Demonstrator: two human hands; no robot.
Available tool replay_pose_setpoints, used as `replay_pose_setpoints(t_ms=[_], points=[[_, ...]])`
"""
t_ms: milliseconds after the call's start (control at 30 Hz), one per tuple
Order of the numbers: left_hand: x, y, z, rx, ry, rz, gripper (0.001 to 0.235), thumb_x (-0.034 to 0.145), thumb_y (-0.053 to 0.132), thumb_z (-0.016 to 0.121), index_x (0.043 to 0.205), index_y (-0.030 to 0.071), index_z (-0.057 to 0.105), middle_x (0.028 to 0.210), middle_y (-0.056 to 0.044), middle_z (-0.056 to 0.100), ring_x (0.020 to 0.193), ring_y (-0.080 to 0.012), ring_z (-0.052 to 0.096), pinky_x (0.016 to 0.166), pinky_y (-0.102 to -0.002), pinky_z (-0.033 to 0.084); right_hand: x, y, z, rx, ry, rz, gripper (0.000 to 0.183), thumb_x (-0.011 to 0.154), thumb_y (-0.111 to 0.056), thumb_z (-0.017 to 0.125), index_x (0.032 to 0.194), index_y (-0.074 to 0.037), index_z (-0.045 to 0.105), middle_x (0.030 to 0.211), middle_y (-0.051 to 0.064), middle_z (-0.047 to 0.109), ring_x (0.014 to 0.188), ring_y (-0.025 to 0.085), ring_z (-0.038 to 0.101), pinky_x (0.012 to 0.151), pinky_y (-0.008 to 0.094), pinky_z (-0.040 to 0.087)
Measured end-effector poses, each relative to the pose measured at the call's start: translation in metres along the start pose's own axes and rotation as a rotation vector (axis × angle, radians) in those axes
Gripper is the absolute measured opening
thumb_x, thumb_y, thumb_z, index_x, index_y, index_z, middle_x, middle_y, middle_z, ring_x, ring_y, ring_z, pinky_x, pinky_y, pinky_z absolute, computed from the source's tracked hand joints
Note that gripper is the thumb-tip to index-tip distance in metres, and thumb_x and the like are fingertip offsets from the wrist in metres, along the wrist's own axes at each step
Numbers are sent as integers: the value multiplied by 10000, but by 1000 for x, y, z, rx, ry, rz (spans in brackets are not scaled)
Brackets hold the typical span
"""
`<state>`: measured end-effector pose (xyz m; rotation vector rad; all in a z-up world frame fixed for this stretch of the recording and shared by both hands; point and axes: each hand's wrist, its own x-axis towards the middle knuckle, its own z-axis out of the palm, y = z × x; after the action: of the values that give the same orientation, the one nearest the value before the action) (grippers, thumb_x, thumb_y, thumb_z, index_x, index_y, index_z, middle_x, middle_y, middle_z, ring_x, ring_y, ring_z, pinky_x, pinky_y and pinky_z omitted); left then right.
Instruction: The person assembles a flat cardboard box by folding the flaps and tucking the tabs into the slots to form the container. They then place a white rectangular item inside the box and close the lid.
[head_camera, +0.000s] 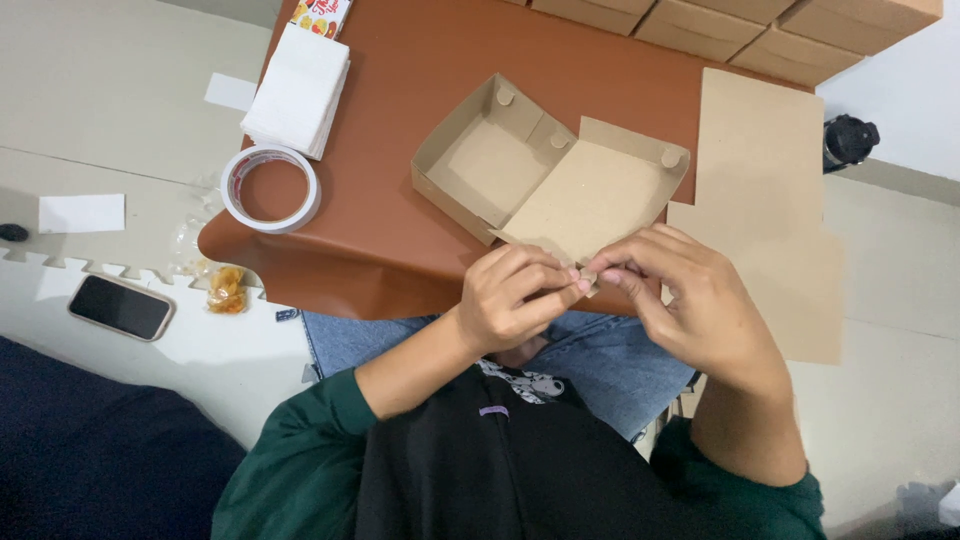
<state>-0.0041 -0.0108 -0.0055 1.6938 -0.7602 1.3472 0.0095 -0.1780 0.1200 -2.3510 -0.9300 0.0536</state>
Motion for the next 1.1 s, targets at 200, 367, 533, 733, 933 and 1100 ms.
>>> replay_pose_setpoints(t_ms=[200, 367, 533, 733, 933, 1100], points=[[3, -2, -9, 19, -102, 99, 68, 940, 57, 725, 881, 41, 695, 858, -61, 681, 749, -218, 646, 651, -345, 590, 14, -1, -17, -183, -359, 233, 237, 945, -158, 509, 970, -262, 720, 942, -101, 775, 787, 164, 663, 760, 368, 490], [-6, -4, -4, 3, -108, 24, 70, 942, 102, 753, 908, 76, 697, 892, -48, 681, 759, -220, 640, 629, -325, 552, 43, -3, -28, -290, -586, 313, 231, 935, -254, 543, 1115, -331, 666, 826, -62, 759, 734, 182, 687, 742, 364, 497], [-7, -4, 0, -19, -132, -45, 119, 929, 84, 769, 857, 68, 677, 880, -42, 673, 718, -227, 617, 592, -322, 492, 78, 1, -30, -391, -873, 269, 286, 913, -273, 543, 1104, -402, 712, 855, -93, 746, 770, 140, 686, 747, 321, 501], [-15, -8, 5, -100, -29, -85, 146, 966, 107, 680, 836, 83, 741, 832, -47, 673, 712, -229, 669, 799, -371, 634, 104, 11, -21, -213, -1033, 225, 261, 792, -97, 642, 1028, -165, 730, 822, 42, 792, 683, 246, 694, 657, 380, 576], [-1, -8, -12, -129, -275, -295, 207, 1042, 179, 563, 1173, 76, 686, 1015, -78, 652, 909, -300, 672, 766, -401, 599, 106, 34, -15, -82, -1039, 350, 327, 800, -76, 621, 1119, -148, 600, 832, 52, 754, 738, 217, 712, 667, 346, 561], [24, -12, -26, -191, -531, -337, 184, 970, 187, 639, 953, 29, 545, 927, -125, 545, 864, -364, 606, 701, -449, 538, 111, 32, -10, -248, -1142, 300, 332, 817, -125, 581, 1146, -161, 558, 814, 52, 765, 765, 221, 698, 693, 346, 533]])
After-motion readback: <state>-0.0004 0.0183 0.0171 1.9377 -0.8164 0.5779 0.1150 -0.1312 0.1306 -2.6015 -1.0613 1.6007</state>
